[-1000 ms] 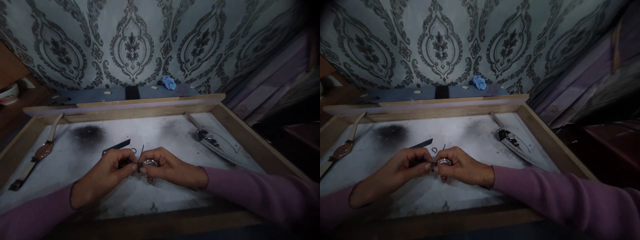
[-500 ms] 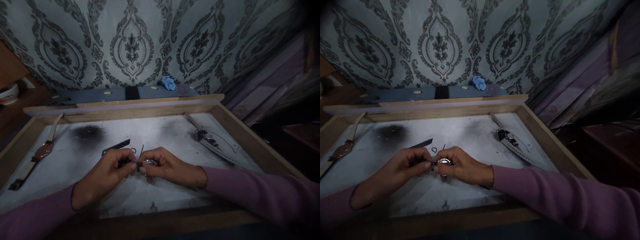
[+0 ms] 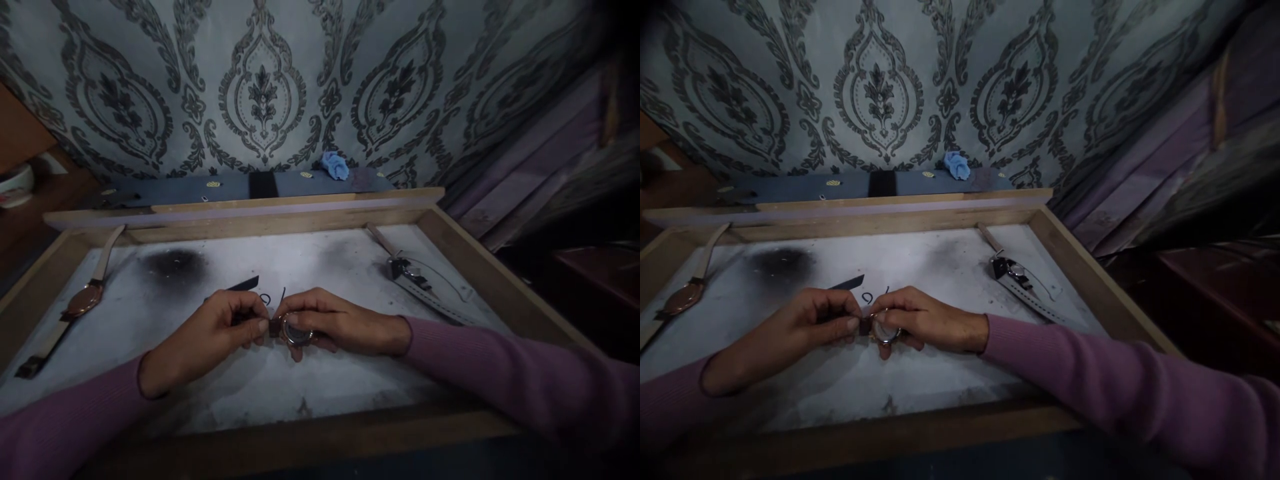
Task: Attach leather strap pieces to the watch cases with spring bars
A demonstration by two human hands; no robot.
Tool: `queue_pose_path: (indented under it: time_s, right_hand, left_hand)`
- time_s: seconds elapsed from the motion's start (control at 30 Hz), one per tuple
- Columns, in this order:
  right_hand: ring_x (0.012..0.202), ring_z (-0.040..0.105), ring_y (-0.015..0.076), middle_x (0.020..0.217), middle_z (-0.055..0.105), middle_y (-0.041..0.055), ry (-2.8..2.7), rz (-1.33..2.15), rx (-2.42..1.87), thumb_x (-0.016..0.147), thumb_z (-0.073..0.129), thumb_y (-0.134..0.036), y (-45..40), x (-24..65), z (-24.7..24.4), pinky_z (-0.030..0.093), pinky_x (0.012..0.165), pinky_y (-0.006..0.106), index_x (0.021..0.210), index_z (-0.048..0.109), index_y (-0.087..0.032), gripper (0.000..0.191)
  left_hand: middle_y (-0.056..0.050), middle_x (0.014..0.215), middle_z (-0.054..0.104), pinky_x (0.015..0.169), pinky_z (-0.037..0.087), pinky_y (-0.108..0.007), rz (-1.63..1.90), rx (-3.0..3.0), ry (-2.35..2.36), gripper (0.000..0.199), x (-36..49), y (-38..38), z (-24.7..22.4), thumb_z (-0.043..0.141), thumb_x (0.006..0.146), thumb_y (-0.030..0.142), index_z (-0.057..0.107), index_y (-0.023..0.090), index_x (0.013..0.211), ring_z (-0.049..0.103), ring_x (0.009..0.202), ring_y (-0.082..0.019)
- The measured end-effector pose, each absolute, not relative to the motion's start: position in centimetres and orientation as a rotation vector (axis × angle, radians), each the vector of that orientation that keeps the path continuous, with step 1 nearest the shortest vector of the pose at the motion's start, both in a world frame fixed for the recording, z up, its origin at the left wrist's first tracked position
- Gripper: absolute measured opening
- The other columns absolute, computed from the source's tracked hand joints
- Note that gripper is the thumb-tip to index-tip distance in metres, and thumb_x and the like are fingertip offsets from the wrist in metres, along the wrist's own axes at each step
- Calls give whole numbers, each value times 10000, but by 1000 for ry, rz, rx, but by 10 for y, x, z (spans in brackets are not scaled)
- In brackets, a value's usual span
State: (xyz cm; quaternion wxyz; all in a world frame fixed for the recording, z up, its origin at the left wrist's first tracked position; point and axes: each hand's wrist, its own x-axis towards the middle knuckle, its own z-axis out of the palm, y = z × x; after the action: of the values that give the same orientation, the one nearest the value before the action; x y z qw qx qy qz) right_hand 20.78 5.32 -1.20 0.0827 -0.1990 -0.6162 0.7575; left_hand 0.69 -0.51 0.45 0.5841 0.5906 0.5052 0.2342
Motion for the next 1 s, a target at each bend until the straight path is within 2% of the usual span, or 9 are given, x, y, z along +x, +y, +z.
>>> queue_pose_path:
  time_s: [0.43,0.7,0.83,1.0]
  right_hand:
    - [366,314,25,610,602,-16,-1788,2294,-593,908,459,-196,53,208,-10,211,361,175,924,613,-91,187]
    - [374,294,20,666,623,7,-1568,2390,-659,867,502,-183,51,207,-19,200,392,196,878,626,-103,148]
    - [373,344,32,637,637,14,-1521,2422,-665,872,491,-181,52,207,-16,196,361,179,890,583,-110,118]
    - [353,321,33,631,660,13,-1476,2432,-655,879,493,-181,53,209,-15,200,355,168,882,491,-152,29]
  left_hand:
    - [26,659,521,581,373,-238,540,1369,1169,160,9,-4,9,554,809,301,584,155,753,458,614,-113]
    - [18,682,550,623,359,-254,526,1417,1135,133,6,-4,5,549,829,252,603,148,768,475,653,-124]
    - [17,684,548,625,352,-252,544,1406,1128,132,6,-4,5,545,827,247,616,144,786,466,652,-124]
    - [-8,717,595,653,377,-257,547,1410,1112,186,7,-3,9,548,837,282,665,137,844,508,677,-140]
